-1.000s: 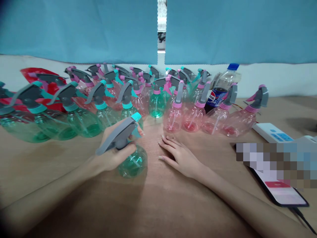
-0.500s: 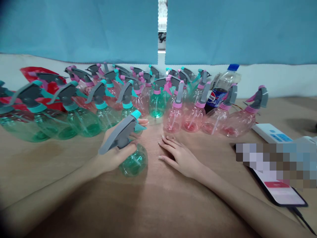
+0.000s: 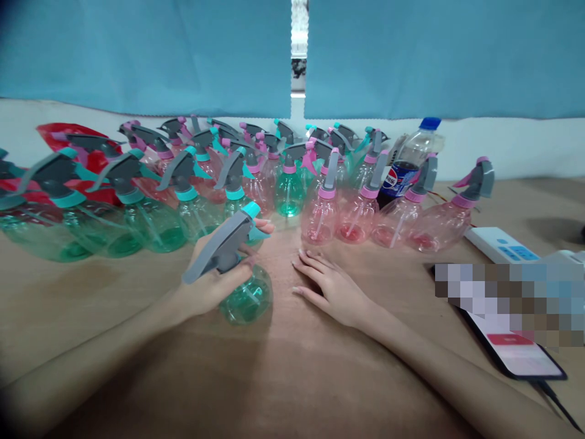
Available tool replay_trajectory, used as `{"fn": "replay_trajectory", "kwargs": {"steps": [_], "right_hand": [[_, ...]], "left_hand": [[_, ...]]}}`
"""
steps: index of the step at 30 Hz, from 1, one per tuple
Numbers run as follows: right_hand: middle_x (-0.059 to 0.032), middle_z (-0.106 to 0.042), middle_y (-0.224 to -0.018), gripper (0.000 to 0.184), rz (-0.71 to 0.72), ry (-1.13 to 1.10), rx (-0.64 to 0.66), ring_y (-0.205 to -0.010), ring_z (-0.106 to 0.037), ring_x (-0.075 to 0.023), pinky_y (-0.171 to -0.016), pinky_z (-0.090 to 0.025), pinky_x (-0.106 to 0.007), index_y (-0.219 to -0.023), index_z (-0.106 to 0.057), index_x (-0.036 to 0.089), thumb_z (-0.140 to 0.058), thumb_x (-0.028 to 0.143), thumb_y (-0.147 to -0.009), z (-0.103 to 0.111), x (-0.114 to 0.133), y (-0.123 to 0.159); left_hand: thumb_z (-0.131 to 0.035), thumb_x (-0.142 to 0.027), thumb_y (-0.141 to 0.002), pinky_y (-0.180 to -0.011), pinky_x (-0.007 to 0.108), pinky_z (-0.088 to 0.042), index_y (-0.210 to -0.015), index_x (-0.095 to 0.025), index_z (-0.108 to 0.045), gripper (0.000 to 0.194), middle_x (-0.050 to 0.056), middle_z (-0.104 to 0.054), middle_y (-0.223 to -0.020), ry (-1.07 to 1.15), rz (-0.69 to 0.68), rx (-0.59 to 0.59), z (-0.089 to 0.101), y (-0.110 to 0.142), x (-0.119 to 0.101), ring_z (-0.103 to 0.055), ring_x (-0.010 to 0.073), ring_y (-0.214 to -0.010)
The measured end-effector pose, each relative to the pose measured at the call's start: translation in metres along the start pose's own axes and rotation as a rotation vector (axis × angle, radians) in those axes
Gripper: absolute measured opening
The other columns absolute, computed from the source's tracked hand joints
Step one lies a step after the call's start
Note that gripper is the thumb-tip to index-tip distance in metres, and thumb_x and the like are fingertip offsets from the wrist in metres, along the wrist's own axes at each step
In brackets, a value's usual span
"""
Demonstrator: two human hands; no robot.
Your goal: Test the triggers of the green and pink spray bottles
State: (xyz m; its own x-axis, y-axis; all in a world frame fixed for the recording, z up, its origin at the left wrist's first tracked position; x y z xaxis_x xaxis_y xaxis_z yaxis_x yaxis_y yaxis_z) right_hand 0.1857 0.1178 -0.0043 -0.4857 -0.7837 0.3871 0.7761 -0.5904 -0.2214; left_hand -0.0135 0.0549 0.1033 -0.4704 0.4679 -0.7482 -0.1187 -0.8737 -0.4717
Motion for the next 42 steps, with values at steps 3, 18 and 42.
{"fn": "replay_trajectory", "kwargs": {"steps": [3,18,42], "right_hand": [[-0.0104,-0.041,-0.148,0.057,0.004,-0.008,-0.005,-0.140,-0.034,-0.0257,-0.114,-0.030,-0.051,-0.143,-0.043,0.020,-0.043,0.050,-0.095,-0.0004,-0.0005,0.0002],[-0.0100,-0.041,-0.149,0.058,-0.006,-0.018,0.001,-0.140,-0.033,-0.0258,-0.114,-0.029,-0.050,-0.143,-0.042,0.020,-0.044,0.051,-0.094,0.0005,0.0000,-0.0001],[-0.0098,-0.041,-0.149,0.056,-0.008,-0.020,-0.001,-0.139,-0.034,-0.0272,-0.114,-0.029,-0.053,-0.144,-0.041,0.023,-0.044,0.050,-0.094,0.0013,0.0014,0.0006]], "left_hand": [[-0.050,-0.003,-0.069,-0.060,0.024,-0.048,-0.114,-0.017,-0.056,0.047,0.005,-0.067,-0.110,-0.004,0.007,-0.003,-0.0002,-0.0001,-0.0001,-0.055,0.0073,-0.056],[-0.052,-0.006,-0.068,-0.057,0.024,-0.047,-0.110,-0.019,-0.056,0.044,0.002,-0.067,-0.098,0.006,-0.019,-0.009,-0.0002,-0.0001,0.0037,-0.056,0.0079,-0.054],[-0.051,-0.007,-0.065,-0.058,0.025,-0.047,-0.096,-0.019,-0.057,0.033,0.002,-0.063,-0.091,-0.067,-0.013,-0.008,0.0008,-0.0028,0.0006,-0.054,0.0100,-0.058]]}}
Point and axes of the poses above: each hand's wrist, its own y-axis away from the middle knuckle, its own z-axis out of the back of the hand, x = y × z, the point moved 2 cm from there along -y, towards the middle knuckle
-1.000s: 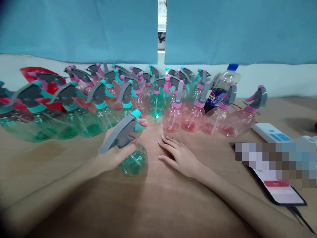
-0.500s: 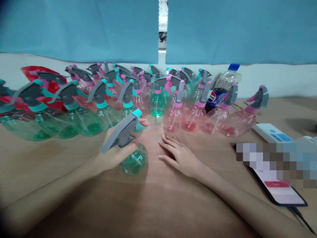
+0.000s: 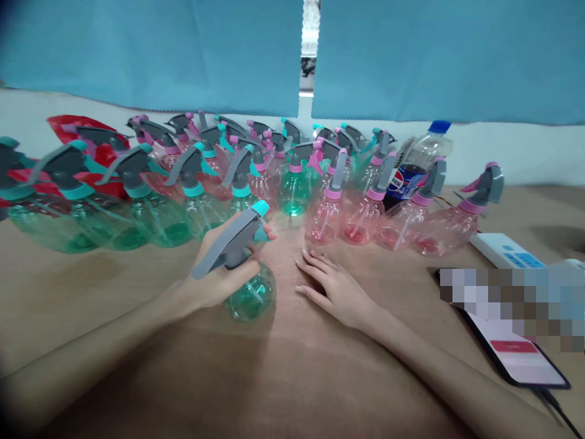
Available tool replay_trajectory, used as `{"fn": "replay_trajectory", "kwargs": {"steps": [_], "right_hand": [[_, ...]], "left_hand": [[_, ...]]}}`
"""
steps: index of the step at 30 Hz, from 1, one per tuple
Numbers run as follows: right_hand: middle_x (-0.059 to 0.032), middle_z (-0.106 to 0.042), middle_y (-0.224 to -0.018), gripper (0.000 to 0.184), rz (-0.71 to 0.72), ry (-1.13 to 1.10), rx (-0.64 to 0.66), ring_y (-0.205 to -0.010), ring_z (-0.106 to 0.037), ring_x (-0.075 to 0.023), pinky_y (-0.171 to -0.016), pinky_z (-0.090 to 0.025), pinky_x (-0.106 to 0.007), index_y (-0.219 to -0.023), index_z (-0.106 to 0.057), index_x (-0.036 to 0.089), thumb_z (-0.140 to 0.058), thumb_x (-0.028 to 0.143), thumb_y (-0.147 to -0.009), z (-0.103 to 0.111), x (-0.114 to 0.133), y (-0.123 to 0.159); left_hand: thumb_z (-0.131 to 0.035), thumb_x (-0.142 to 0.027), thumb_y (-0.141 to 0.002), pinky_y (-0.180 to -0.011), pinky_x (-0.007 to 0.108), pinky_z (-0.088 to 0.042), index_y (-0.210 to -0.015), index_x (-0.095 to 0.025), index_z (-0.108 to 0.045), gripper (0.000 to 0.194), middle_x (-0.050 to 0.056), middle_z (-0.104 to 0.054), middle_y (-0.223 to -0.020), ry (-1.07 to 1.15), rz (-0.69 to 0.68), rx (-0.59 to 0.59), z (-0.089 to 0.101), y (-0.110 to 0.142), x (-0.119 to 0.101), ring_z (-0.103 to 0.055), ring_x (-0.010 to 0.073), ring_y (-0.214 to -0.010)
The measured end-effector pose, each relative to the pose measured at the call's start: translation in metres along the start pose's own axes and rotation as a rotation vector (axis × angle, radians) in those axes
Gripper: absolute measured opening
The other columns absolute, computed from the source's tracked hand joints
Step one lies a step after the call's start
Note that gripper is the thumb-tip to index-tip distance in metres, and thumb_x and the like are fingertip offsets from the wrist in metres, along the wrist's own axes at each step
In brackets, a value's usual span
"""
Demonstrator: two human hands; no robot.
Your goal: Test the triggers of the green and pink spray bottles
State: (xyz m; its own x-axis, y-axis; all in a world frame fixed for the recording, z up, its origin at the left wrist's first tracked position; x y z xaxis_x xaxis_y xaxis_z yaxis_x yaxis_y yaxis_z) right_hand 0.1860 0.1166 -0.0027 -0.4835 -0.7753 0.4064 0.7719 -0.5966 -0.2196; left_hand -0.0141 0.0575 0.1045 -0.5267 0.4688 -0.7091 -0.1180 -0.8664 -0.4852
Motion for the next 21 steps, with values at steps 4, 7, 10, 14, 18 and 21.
{"fn": "replay_trajectory", "kwargs": {"steps": [4,7,10,14,18,21], "right_hand": [[-0.0101,-0.041,-0.149,0.056,0.001,-0.004,0.002,-0.139,-0.034,-0.0272,-0.114,-0.029,-0.053,-0.143,-0.042,0.023,-0.044,0.050,-0.095,0.0001,0.0004,-0.0001],[-0.0089,-0.041,-0.149,0.055,0.005,-0.020,-0.014,-0.138,-0.035,-0.0282,-0.113,-0.031,-0.055,-0.143,-0.042,0.025,-0.045,0.049,-0.094,0.0007,0.0006,0.0000],[-0.0099,-0.042,-0.148,0.055,0.003,-0.015,-0.007,-0.138,-0.035,-0.0281,-0.112,-0.031,-0.054,-0.143,-0.042,0.024,-0.045,0.050,-0.094,0.0006,0.0002,0.0002],[-0.0085,-0.041,-0.149,0.055,0.012,-0.022,-0.019,-0.138,-0.036,-0.0287,-0.112,-0.032,-0.055,-0.144,-0.041,0.026,-0.046,0.049,-0.094,0.0003,-0.0004,0.0002],[-0.0079,-0.042,-0.148,0.055,0.024,-0.029,-0.037,-0.137,-0.037,-0.0290,-0.112,-0.032,-0.055,-0.144,-0.041,0.027,-0.047,0.048,-0.094,0.0001,-0.0009,0.0002],[-0.0085,-0.042,-0.148,0.055,0.024,-0.021,-0.031,-0.138,-0.035,-0.0283,-0.112,-0.031,-0.055,-0.143,-0.042,0.025,-0.046,0.048,-0.094,-0.0002,-0.0014,0.0002]], "left_hand": [[-0.051,-0.008,-0.066,-0.055,0.025,-0.045,-0.091,-0.019,-0.057,0.028,-0.001,-0.061,-0.080,0.001,0.004,0.003,0.0012,-0.0004,-0.0038,-0.052,0.0105,-0.055],[-0.050,-0.009,-0.066,-0.053,0.024,-0.043,-0.086,-0.020,-0.056,0.024,-0.003,-0.056,-0.070,-0.005,0.007,0.011,0.0019,-0.0011,-0.0056,-0.050,0.0100,-0.053],[-0.050,-0.008,-0.065,-0.052,0.023,-0.042,-0.084,-0.019,-0.056,0.022,-0.003,-0.056,-0.070,-0.018,-0.003,0.007,0.0021,-0.0015,-0.0058,-0.051,0.0099,-0.055],[-0.051,-0.008,-0.065,-0.052,0.022,-0.043,-0.080,-0.020,-0.055,0.020,-0.002,-0.058,-0.074,-0.036,0.000,-0.005,0.0022,-0.0017,-0.0067,-0.050,0.0090,-0.054],[-0.051,-0.009,-0.066,-0.052,0.021,-0.043,-0.077,-0.019,-0.054,0.015,-0.003,-0.057,-0.072,-0.022,-0.008,0.009,0.0028,-0.0019,-0.0097,-0.049,0.0082,-0.053],[-0.050,-0.009,-0.067,-0.053,0.022,-0.043,-0.079,-0.019,-0.055,0.016,-0.002,-0.057,-0.074,-0.019,-0.008,0.011,0.0032,-0.0018,-0.0080,-0.050,0.0093,-0.055]]}}
Point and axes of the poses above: each hand's wrist, its own y-axis away from the middle knuckle, its own z-axis out of the back of the hand, x = y × z, the point moved 2 cm from there along -y, towards the middle knuckle
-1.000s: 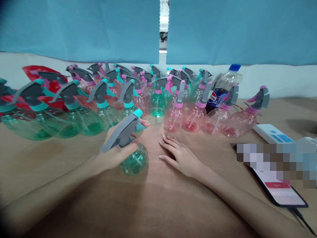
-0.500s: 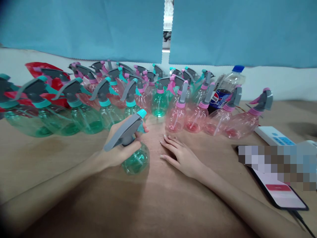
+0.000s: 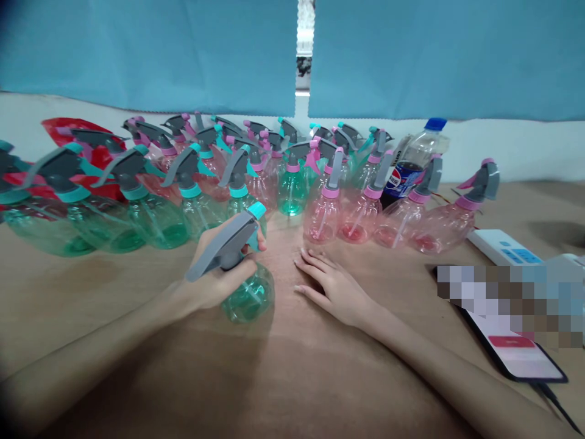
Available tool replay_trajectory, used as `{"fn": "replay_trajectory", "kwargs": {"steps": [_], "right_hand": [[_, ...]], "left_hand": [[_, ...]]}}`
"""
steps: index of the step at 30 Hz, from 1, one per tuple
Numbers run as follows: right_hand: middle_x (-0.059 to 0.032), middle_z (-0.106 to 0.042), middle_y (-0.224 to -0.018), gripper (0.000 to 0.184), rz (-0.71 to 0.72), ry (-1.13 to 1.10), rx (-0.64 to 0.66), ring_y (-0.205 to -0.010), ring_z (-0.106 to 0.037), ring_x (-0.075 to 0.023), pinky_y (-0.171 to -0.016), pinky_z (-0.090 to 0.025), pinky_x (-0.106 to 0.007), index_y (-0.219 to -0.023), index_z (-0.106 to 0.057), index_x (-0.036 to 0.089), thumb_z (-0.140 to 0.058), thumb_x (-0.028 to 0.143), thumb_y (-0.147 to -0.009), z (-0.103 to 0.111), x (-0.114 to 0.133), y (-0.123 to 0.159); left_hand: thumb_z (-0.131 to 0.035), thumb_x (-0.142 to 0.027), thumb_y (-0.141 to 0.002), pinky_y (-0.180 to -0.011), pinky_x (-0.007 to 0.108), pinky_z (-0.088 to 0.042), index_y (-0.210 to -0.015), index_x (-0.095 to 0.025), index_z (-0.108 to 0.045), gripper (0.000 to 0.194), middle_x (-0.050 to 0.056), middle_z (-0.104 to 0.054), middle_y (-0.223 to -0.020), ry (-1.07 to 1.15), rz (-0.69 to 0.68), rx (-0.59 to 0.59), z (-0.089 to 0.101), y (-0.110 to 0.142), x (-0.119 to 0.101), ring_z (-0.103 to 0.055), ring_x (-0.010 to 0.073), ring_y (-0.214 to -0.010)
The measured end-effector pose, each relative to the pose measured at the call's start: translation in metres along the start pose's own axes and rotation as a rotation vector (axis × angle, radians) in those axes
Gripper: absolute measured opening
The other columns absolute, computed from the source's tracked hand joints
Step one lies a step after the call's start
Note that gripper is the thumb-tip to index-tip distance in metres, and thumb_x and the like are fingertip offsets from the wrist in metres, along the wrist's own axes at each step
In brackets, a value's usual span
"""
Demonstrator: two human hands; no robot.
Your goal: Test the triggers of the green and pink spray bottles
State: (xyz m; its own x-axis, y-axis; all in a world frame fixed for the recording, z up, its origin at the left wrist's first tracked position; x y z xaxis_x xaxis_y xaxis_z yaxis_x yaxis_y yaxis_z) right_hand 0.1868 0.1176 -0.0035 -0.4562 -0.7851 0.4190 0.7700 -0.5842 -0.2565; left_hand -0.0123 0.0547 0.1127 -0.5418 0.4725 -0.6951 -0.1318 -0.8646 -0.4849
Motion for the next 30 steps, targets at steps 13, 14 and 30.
{"fn": "replay_trajectory", "kwargs": {"steps": [13,14,30], "right_hand": [[-0.0072,-0.041,-0.149,0.054,0.005,-0.014,-0.010,-0.138,-0.036,-0.0287,-0.112,-0.032,-0.056,-0.144,-0.040,0.028,-0.047,0.048,-0.094,0.000,0.000,0.000],[-0.0073,-0.041,-0.148,0.054,0.005,-0.013,-0.007,-0.138,-0.036,-0.0284,-0.112,-0.032,-0.055,-0.144,-0.040,0.028,-0.047,0.048,-0.094,-0.001,0.000,0.000],[-0.0097,-0.042,-0.148,0.056,0.003,0.003,0.010,-0.139,-0.034,-0.0276,-0.113,-0.031,-0.053,-0.144,-0.041,0.023,-0.046,0.049,-0.094,-0.001,-0.001,0.000]], "left_hand": [[-0.053,-0.010,-0.071,-0.073,0.030,-0.053,-0.111,-0.022,-0.055,0.042,0.000,-0.063,-0.087,0.013,-0.013,-0.012,-0.005,0.006,0.012,-0.054,0.0112,-0.059],[-0.053,-0.010,-0.072,-0.073,0.030,-0.053,-0.112,-0.022,-0.055,0.042,0.000,-0.063,-0.085,0.016,-0.008,-0.012,-0.005,0.006,0.013,-0.054,0.0112,-0.058],[-0.057,-0.016,-0.079,-0.084,0.037,-0.055,-0.117,-0.018,-0.056,0.038,0.001,-0.061,-0.078,-0.011,0.000,-0.051,-0.006,0.009,0.014,-0.062,0.0181,-0.076]]}}
Point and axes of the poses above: each hand's wrist, its own y-axis away from the middle knuckle, its own z-axis out of the back of the hand, x = y × z, the point moved 2 cm from there along -y, towards the middle knuckle
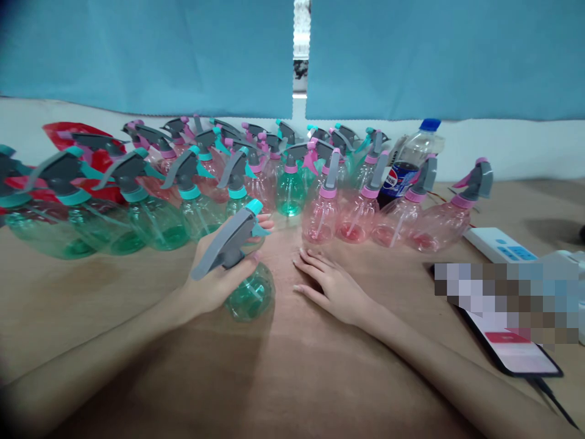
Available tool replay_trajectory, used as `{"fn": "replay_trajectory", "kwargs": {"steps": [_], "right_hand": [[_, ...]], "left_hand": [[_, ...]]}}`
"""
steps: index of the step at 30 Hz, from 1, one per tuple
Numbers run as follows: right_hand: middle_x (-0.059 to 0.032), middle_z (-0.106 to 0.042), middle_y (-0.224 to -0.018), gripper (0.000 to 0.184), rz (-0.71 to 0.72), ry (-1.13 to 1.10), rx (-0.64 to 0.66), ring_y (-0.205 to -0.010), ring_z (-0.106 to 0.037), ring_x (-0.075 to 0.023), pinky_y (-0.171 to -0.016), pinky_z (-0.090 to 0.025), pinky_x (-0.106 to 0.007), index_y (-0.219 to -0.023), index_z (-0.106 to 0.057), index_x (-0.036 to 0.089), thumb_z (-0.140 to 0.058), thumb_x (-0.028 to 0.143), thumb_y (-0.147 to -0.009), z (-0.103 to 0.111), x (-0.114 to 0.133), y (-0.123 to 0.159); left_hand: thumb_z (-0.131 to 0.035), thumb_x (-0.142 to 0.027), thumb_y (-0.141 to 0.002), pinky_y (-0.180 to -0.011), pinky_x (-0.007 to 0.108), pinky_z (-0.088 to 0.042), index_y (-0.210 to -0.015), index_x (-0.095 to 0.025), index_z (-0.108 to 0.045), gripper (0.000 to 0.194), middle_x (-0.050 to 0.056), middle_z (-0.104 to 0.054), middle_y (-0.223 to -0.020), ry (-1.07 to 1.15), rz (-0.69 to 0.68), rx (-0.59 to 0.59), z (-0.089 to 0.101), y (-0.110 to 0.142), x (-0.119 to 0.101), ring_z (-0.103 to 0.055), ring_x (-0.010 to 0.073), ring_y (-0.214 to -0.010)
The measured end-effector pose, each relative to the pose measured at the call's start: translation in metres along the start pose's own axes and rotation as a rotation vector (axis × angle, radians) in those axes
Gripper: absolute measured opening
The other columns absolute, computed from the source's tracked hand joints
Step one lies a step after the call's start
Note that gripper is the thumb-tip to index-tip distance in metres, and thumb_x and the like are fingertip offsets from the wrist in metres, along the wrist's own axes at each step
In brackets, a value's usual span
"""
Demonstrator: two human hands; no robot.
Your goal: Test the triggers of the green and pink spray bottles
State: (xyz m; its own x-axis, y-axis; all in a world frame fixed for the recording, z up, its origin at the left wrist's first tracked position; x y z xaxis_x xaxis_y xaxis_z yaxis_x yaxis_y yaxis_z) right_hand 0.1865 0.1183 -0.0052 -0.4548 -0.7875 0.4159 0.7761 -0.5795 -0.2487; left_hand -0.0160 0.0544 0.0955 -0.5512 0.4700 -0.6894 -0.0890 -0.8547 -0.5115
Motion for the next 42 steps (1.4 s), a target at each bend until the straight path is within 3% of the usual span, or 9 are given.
{"fn": "replay_trajectory", "kwargs": {"steps": [6,13,25,30,33,37,42], "right_hand": [[-0.0111,-0.042,-0.148,0.057,0.002,0.013,0.005,-0.139,-0.034,-0.0278,-0.113,-0.031,-0.053,-0.143,-0.042,0.020,-0.045,0.049,-0.095,0.000,0.001,0.000],[-0.0100,-0.043,-0.147,0.056,-0.002,0.030,0.010,-0.139,-0.033,-0.0266,-0.114,-0.031,-0.051,-0.143,-0.042,0.021,-0.043,0.049,-0.095,0.001,0.001,0.000],[-0.0129,-0.049,-0.144,0.058,-0.014,-0.033,-0.023,-0.135,-0.041,-0.0293,-0.110,-0.035,-0.053,-0.140,-0.044,0.021,-0.052,0.051,-0.091,0.003,0.004,0.000],[-0.0130,-0.055,-0.135,0.064,0.007,-0.174,-0.057,-0.122,-0.054,-0.0297,-0.098,-0.047,-0.050,-0.140,-0.039,0.023,-0.060,0.050,-0.086,0.010,0.033,-0.001],[-0.0127,-0.056,-0.132,0.070,0.021,-0.240,-0.125,-0.118,-0.056,-0.0315,-0.093,-0.050,-0.051,-0.138,-0.037,0.024,-0.065,0.052,-0.081,0.014,0.060,-0.009],[-0.0126,-0.055,-0.132,0.070,-0.007,-0.343,-0.240,-0.121,-0.052,-0.0316,-0.096,-0.048,-0.050,-0.131,-0.041,0.023,-0.072,0.052,-0.075,0.014,0.086,-0.024],[-0.0147,-0.054,-0.129,0.067,-0.029,-0.402,-0.308,-0.120,-0.052,-0.0332,-0.095,-0.047,-0.052,-0.126,-0.044,0.022,-0.075,0.045,-0.073,0.006,0.098,-0.035]], "left_hand": [[-0.057,-0.017,-0.079,-0.078,0.035,-0.056,-0.114,-0.017,-0.057,0.035,0.002,-0.061,-0.082,0.031,0.003,-0.008,-0.001,0.000,0.001,-0.054,0.0124,-0.061],[-0.055,-0.015,-0.079,-0.075,0.032,-0.055,-0.115,-0.017,-0.058,0.037,0.002,-0.060,-0.086,0.016,-0.011,-0.012,-0.002,-0.001,0.001,-0.052,0.0107,-0.060],[-0.059,-0.015,-0.080,-0.074,0.030,-0.056,-0.120,-0.022,-0.053,0.041,0.004,-0.063,-0.106,0.117,0.043,0.009,-0.009,-0.001,0.004,-0.063,0.0149,-0.081],[-0.063,-0.017,-0.079,-0.077,0.030,-0.056,-0.123,-0.024,-0.049,0.046,0.006,-0.061,-0.119,0.153,0.057,0.014,-0.011,0.001,0.003,-0.063,0.0205,-0.101],[-0.066,-0.020,-0.079,-0.081,0.034,-0.056,-0.129,-0.025,-0.043,0.056,0.008,-0.058,-0.128,0.176,0.045,0.041,-0.010,0.001,0.002,-0.063,0.0212,-0.102],[-0.066,-0.023,-0.079,-0.089,0.040,-0.053,-0.133,-0.025,-0.039,0.060,0.008,-0.056,-0.131,0.103,0.034,0.075,-0.004,0.001,-0.002,-0.062,0.0230,-0.106],[-0.066,-0.032,-0.081,-0.096,0.047,-0.048,-0.143,-0.027,-0.027,0.073,0.010,-0.050,-0.138,-0.043,0.044,0.121,0.005,0.013,0.004,-0.057,0.0275,-0.115]]}}
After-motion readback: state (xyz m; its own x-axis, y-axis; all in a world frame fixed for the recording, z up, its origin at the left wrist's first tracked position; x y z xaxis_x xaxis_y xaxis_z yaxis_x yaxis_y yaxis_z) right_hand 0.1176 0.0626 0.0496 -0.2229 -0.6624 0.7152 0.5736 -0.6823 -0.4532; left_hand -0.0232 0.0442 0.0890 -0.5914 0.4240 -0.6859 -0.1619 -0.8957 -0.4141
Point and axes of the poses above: each hand's wrist, its own y-axis away from the middle knuckle, its own z-axis out of the back of the hand, x = y × z, the point moved 2 cm from there along -y, towards the middle knuckle
